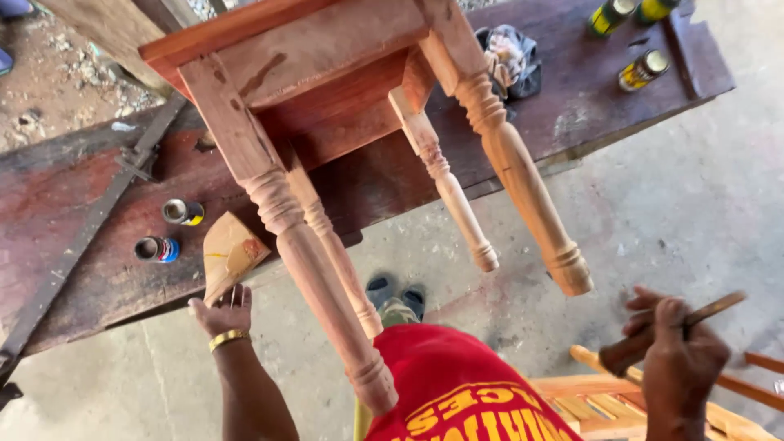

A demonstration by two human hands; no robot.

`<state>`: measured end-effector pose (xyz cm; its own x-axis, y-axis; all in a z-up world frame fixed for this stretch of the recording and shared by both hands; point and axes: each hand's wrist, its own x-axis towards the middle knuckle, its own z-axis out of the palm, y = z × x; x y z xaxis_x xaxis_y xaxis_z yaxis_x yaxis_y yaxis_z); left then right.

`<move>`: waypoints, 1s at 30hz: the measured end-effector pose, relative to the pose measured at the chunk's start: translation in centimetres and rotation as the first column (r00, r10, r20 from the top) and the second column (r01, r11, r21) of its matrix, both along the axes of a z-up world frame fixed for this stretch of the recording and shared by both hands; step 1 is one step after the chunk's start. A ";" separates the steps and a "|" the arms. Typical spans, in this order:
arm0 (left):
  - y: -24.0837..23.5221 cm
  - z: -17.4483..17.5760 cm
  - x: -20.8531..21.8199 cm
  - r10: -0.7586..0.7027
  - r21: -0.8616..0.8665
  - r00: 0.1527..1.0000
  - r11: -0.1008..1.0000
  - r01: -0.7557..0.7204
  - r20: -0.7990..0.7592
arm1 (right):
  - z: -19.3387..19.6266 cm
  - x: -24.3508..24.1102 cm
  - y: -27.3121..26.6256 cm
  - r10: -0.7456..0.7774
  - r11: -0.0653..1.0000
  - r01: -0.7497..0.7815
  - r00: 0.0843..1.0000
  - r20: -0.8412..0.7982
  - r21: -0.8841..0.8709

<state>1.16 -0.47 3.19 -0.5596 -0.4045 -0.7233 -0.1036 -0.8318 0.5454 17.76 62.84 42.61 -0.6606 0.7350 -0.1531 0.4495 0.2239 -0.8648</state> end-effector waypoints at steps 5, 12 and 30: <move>-0.4 0.0 2.2 0.205 0.049 0.910 0.970 -0.238 0.361 | -0.4 -1.4 3.5 0.094 0.994 -0.081 0.975 -0.199 0.076; 3.5 10.0 1.5 0.129 -0.445 0.987 0.892 -0.074 0.094 | -5.9 -10.3 13.9 0.037 0.973 -0.100 0.957 -0.286 -0.210; 17.6 32.7 -15.5 -0.519 0.117 0.345 0.422 0.899 -0.782 | -0.6 -40.2 3.6 0.169 -0.270 -0.496 0.820 -0.547 -0.826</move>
